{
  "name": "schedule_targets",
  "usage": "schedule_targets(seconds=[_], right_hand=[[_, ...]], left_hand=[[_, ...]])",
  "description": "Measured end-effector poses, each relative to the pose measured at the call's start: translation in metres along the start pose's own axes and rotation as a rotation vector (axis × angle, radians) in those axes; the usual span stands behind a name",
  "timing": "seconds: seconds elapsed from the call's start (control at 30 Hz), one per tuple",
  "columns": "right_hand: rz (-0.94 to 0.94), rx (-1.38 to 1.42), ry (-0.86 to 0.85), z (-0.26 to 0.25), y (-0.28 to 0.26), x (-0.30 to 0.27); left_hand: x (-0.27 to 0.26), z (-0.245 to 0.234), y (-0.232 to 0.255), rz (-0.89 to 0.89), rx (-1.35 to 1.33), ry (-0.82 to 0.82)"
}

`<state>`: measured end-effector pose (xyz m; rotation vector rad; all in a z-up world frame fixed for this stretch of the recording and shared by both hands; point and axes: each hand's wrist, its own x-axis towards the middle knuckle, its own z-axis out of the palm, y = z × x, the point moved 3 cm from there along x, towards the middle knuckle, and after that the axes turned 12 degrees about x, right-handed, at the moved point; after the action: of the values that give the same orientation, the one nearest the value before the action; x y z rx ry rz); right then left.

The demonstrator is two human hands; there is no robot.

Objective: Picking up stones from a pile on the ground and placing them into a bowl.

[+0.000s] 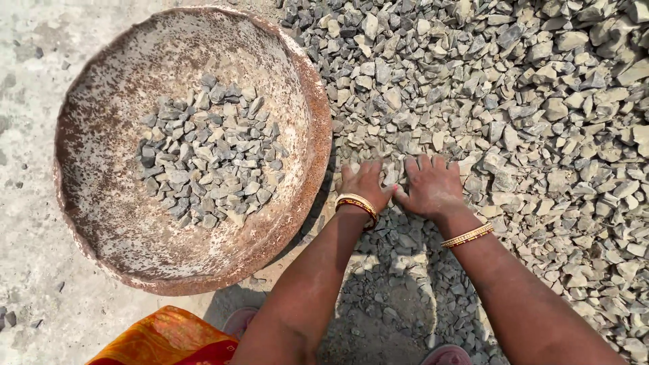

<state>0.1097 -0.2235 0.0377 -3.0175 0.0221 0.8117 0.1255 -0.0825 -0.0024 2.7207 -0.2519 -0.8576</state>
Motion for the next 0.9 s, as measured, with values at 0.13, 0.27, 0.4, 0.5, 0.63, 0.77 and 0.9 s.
schedule_targets(seconds=[0.13,0.27,0.4,0.5,0.63,0.77,0.9], right_hand=[[0.003,0.030,-0.053,0.021,-0.005,-0.045],[0.036,0.147,-0.171,0.042,-0.002,-0.082],[-0.041,0.327,0.202,0.042,0.048,-0.089],[0.028,0.331,0.405,0.015,0.102,-0.073],[0.121,0.394,0.403,-0.029,0.137,-0.046],[0.292,0.331,0.270,-0.041,0.145,-0.016],[0.371,0.243,0.249,-0.026,0.120,-0.011]], left_hand=[[-0.023,0.033,-0.011,0.103,-0.008,0.055],[-0.056,0.054,-0.027,0.177,0.083,-0.059],[-0.081,0.050,-0.067,-0.047,-0.040,0.063],[-0.064,0.081,-0.104,-0.131,-0.149,-0.089],[-0.066,0.079,-0.102,-0.085,-0.101,-0.197],[-0.067,0.065,-0.091,-0.015,0.028,-0.322],[-0.057,0.068,-0.092,0.014,-0.006,-0.361]])
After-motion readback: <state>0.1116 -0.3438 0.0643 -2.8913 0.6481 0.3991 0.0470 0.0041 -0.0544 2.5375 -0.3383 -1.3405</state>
